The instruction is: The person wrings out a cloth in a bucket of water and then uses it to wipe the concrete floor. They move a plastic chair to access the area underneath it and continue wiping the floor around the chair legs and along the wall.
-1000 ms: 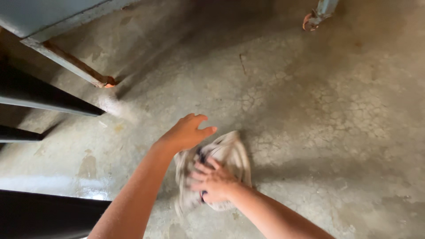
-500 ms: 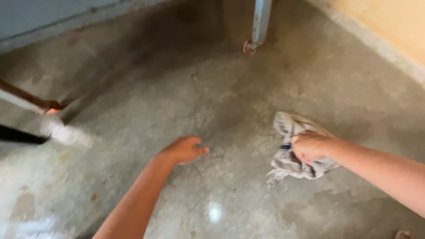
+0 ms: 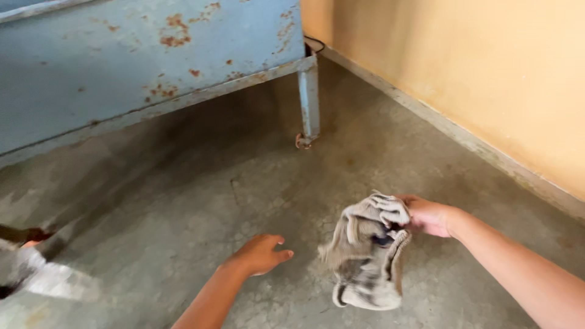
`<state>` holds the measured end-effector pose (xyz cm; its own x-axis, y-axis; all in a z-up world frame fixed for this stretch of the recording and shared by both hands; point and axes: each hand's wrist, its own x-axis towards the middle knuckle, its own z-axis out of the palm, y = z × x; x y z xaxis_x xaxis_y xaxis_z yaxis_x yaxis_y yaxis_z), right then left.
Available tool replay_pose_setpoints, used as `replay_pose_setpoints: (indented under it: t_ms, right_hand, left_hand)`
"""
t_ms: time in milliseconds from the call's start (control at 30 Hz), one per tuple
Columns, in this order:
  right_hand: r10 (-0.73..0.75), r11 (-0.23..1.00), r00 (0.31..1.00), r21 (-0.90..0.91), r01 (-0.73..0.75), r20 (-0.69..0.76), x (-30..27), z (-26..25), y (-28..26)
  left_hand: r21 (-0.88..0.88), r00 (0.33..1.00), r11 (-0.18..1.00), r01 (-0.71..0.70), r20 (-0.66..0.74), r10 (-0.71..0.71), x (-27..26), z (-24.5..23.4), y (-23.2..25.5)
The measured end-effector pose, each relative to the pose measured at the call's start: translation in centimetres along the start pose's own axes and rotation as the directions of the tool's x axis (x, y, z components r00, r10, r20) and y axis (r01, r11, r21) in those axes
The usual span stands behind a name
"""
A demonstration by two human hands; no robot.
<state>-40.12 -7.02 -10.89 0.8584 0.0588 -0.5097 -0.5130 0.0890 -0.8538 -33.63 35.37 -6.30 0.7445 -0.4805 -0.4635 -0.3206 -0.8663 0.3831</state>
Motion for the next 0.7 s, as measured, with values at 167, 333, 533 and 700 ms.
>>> replay_pose_setpoints:
  t_ms: [167, 333, 533, 700]
  right_hand:
    - [-0.456, 0.616, 0.762, -0.781, -0.103, -0.46, 2.6, -4.9, 3.6]
    - [-0.632, 0.511, 0.704, -0.858, 0.062, -0.325, 0.1, 5.0, 6.6]
    - [-0.397, 0.204, 0.912, -0.959, 0.199, 0.104, 5.1, 11.3, 6.7]
    - [-0.754, 0.06, 0.629, -0.933, 0.354, 0.19, 16.3, 6.1, 3.0]
  left_hand:
    - [0.186, 0.996, 0.981, 0.058, 0.057, -0.07, 3.3, 1.0, 3.3]
    - [0.242, 0.994, 0.97, 0.026, 0.098, -0.051, 9.3, 0.9, 4.4]
    - [0.29, 0.998, 0.957, 0.0, 0.06, -0.018, 19.9, -1.7, 9.2]
    - [0.16, 0.973, 0.985, -0.062, -0.21, 0.095, 29.4, -1.6, 14.6]
